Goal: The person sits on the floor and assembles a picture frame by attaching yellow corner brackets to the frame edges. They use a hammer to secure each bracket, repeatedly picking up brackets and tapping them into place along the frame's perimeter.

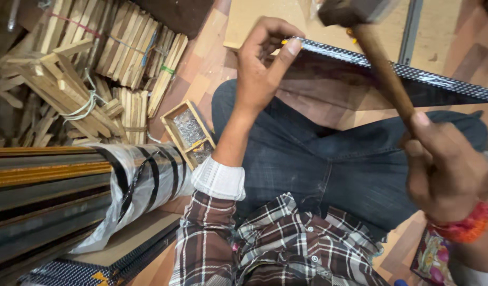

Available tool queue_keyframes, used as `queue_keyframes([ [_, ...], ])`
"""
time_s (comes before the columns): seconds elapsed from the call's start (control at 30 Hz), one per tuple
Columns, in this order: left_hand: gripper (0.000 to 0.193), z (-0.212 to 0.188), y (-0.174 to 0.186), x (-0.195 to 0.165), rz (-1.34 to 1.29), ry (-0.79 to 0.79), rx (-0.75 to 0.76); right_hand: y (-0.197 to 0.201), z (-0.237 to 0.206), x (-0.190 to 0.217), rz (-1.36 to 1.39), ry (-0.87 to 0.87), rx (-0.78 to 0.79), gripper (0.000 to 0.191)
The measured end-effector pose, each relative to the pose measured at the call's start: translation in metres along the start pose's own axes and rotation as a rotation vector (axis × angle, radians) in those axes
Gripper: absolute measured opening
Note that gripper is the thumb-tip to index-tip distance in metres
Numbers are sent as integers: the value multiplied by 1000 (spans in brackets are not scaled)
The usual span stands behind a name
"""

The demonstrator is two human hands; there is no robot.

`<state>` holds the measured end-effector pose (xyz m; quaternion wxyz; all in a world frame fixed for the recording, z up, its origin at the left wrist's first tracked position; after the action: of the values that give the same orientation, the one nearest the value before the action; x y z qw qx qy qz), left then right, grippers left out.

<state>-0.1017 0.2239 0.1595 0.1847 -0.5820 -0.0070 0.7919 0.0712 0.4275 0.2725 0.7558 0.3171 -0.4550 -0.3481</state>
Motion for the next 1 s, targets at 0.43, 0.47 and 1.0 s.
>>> queue_keyframes([
  [0.43,38,-4,-22,49,-113,27,-17,-1,2,-3,-213,84,139,46],
  [0.47,38,-1,-22,51,-107,11,-22,1,7,-2,-317,91,169,47],
  [1.0,38,7,-17,57,-135,-29,23,2,-9,-31,-28,-24,102,58],
])
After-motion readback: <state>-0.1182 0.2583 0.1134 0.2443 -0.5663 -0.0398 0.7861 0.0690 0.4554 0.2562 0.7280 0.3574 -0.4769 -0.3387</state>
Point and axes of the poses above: each hand's wrist, its own z-axis towards the middle knuckle, its own y-axis out of the back of the hand, x = y × z, the point moved 8 cm from there along z, towards the middle knuckle, and after that the axes turned 2 degrees about y, right-handed, at the moved point
